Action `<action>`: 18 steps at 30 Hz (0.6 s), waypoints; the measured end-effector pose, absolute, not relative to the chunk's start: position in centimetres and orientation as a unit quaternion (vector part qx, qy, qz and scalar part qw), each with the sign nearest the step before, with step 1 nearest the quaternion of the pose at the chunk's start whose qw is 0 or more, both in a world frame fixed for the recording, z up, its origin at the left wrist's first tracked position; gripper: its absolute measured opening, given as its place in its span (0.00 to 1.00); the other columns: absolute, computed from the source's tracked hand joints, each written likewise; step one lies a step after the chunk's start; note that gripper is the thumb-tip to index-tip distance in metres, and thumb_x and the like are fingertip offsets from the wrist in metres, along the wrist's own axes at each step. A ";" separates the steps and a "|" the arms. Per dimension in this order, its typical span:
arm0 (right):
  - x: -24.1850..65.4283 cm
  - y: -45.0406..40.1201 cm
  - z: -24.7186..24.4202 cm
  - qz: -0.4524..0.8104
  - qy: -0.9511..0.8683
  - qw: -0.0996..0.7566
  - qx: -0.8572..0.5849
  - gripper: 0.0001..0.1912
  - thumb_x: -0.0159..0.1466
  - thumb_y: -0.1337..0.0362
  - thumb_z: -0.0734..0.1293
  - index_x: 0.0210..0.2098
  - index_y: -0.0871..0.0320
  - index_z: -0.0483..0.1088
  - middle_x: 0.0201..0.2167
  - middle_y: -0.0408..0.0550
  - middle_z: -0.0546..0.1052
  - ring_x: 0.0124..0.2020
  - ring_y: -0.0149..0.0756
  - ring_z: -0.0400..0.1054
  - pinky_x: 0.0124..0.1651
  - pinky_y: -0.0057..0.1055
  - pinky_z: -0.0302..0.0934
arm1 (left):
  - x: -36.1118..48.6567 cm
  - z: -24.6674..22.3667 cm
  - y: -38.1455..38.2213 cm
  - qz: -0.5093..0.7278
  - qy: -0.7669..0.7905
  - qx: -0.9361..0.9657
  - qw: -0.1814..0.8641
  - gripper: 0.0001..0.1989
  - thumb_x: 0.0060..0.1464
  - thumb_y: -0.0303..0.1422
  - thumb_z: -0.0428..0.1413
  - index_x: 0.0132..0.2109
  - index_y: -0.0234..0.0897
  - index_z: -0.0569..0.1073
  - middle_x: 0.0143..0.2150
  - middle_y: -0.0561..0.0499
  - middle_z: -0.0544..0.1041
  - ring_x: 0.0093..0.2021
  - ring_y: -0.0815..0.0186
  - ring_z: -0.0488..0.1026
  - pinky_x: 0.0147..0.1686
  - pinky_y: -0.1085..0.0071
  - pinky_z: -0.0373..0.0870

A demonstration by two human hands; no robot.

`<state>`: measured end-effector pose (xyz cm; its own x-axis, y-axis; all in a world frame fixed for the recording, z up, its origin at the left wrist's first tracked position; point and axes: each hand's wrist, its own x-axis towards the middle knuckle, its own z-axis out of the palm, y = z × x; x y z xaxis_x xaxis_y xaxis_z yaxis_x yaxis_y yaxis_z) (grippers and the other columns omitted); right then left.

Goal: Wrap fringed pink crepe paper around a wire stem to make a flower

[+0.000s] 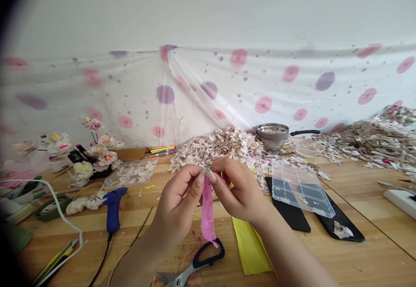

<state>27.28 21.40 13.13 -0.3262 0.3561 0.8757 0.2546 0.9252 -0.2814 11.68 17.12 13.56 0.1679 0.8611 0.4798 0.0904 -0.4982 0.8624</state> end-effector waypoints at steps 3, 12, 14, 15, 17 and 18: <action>27.3 21.4 12.9 0.064 -0.812 0.550 -0.184 0.08 0.70 0.67 0.61 0.33 0.54 0.63 0.24 0.40 0.68 0.23 0.30 0.61 0.25 0.28 0.57 | 11.7 13.6 17.1 0.542 0.356 0.679 0.344 0.15 0.68 0.41 0.48 0.38 0.37 0.70 0.29 0.54 0.67 0.30 0.69 0.62 0.30 0.72 0.60; 26.2 20.5 12.9 0.348 -0.723 0.550 -0.234 0.19 0.73 0.57 0.60 0.27 0.56 0.63 0.17 0.39 0.68 0.17 0.26 0.61 0.19 0.23 0.55 | 11.7 13.0 17.4 0.553 0.355 0.746 0.107 0.10 0.66 0.29 0.48 0.34 0.38 0.67 0.29 0.53 0.68 0.30 0.67 0.64 0.32 0.69 0.58; 26.0 20.5 13.1 0.396 -0.686 0.565 -0.230 0.21 0.72 0.55 0.61 0.24 0.56 0.64 0.16 0.39 0.68 0.16 0.26 0.61 0.18 0.23 0.53 | 11.8 13.0 17.3 0.558 0.347 0.745 0.114 0.09 0.66 0.29 0.48 0.35 0.38 0.67 0.29 0.53 0.68 0.31 0.67 0.64 0.33 0.70 0.59; 25.8 20.6 13.1 0.406 -0.663 0.590 -0.217 0.21 0.72 0.55 0.62 0.24 0.57 0.65 0.16 0.39 0.68 0.16 0.26 0.61 0.18 0.23 0.54 | 11.8 13.0 17.2 0.565 0.345 0.734 0.154 0.09 0.67 0.30 0.48 0.35 0.38 0.67 0.29 0.53 0.68 0.30 0.68 0.64 0.32 0.70 0.59; 25.6 20.9 12.9 0.409 -0.616 0.652 -0.168 0.16 0.70 0.56 0.66 0.28 0.56 0.71 0.21 0.40 0.71 0.19 0.26 0.62 0.20 0.23 0.55 | 11.8 13.3 16.9 0.582 0.341 0.685 0.276 0.11 0.68 0.35 0.49 0.36 0.37 0.68 0.29 0.54 0.67 0.29 0.69 0.63 0.30 0.73 0.60; 25.5 21.2 12.7 0.403 -0.599 0.677 -0.141 0.12 0.69 0.56 0.68 0.31 0.54 0.74 0.24 0.41 0.73 0.22 0.26 0.63 0.22 0.23 0.57 | 11.9 13.4 16.8 0.588 0.335 0.653 0.341 0.12 0.68 0.38 0.49 0.36 0.37 0.69 0.28 0.55 0.66 0.28 0.70 0.62 0.28 0.74 0.60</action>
